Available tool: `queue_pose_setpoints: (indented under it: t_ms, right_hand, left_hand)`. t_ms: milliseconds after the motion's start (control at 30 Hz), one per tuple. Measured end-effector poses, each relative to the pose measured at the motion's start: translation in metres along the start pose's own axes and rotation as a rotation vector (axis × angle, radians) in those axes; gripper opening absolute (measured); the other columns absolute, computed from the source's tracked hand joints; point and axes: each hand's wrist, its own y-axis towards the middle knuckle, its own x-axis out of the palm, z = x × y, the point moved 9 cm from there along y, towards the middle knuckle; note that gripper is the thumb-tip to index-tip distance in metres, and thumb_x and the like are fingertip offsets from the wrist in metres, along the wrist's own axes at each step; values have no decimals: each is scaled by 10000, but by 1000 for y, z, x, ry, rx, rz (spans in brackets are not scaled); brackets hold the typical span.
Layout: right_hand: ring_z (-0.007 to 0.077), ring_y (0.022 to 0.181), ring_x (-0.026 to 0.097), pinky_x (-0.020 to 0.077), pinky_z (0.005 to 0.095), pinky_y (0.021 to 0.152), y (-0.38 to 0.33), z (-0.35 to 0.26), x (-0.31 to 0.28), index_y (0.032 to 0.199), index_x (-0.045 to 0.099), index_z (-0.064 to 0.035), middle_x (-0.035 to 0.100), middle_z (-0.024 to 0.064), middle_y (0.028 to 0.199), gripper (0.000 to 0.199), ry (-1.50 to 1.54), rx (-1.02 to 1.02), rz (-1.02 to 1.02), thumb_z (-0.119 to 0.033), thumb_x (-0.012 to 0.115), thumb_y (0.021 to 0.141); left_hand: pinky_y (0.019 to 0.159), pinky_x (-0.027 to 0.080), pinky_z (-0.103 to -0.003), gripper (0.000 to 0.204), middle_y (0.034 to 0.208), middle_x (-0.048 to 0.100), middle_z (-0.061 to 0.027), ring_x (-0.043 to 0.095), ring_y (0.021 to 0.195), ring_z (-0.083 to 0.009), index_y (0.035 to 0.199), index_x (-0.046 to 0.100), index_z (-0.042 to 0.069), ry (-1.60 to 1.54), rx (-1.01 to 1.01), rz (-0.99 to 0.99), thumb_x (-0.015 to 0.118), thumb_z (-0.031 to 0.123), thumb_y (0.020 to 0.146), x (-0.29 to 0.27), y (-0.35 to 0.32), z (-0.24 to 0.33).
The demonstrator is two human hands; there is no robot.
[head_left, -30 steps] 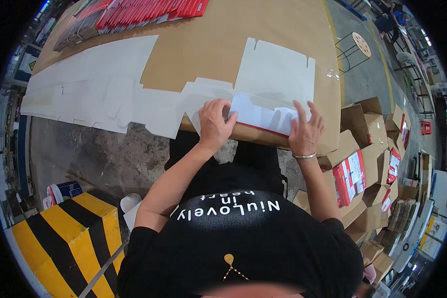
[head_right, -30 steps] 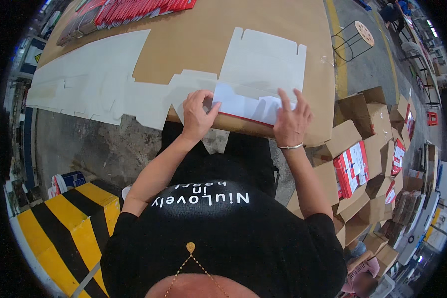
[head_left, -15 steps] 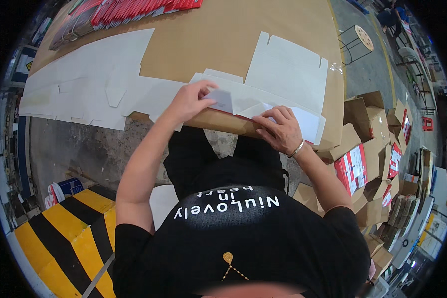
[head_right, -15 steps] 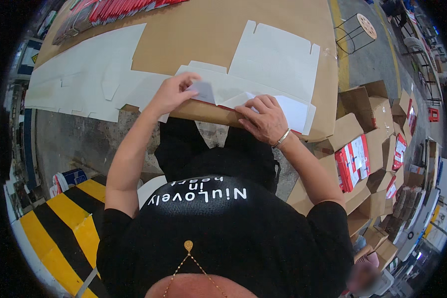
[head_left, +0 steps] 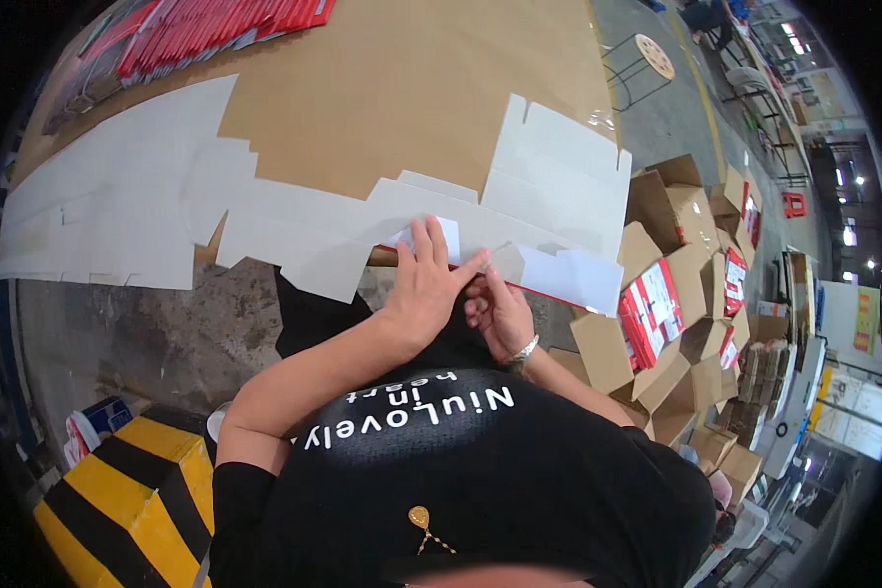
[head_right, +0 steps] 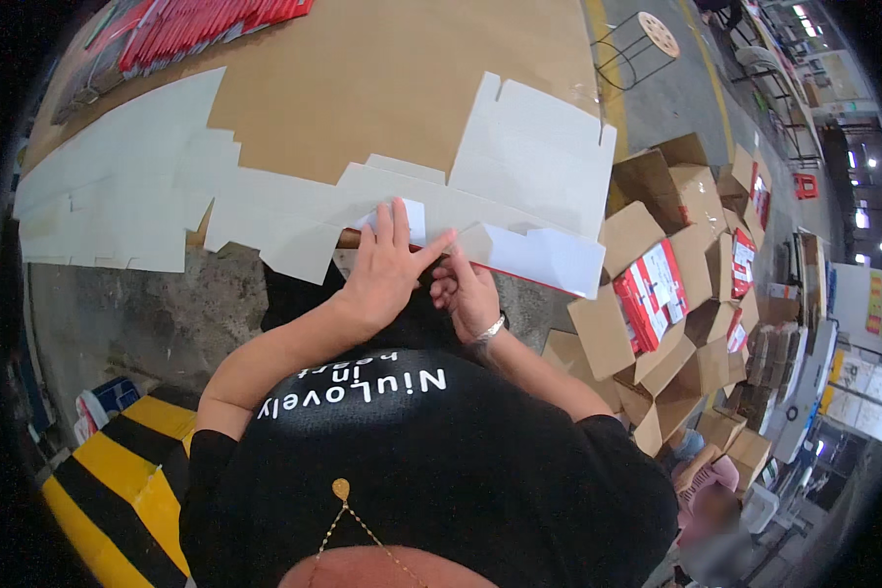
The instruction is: Folding and assembling flat cardboard paper boxes in a paper mill or packaging facility.
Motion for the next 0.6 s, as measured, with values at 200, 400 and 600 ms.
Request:
queue_pose_setpoints:
  t_ms: [200,400,600]
  right_hand:
    - [275,875,665,528,371,749,-49,-111,20,1138,626,11,669,119,986,254,-894,-1209,323,-39,646,890]
    - [366,1082,561,497,454,885,-38,-117,118,1312,566,-44,578,168,1143,552,-1622,-1358,34,6,647,768]
    - [354,1205,506,454,550,955,23,-94,160,1431,516,-148,535,158,1294,618,-2036,-886,-268,-392,670,885]
  left_hand:
    - [1121,391,-471,699,1375,446,-302,434,1326,-436,1471,464,142,-495,154,13,721,178,822,-28,12,-9]
    - [1032,453,-420,769,1313,560,-130,504,1260,-313,1314,553,-10,-463,263,-26,861,300,681,-62,-11,-32]
    - [1098,381,-476,853,1340,539,-160,491,1284,-340,1378,515,45,-55,-339,-98,875,349,666,-48,-59,-168]
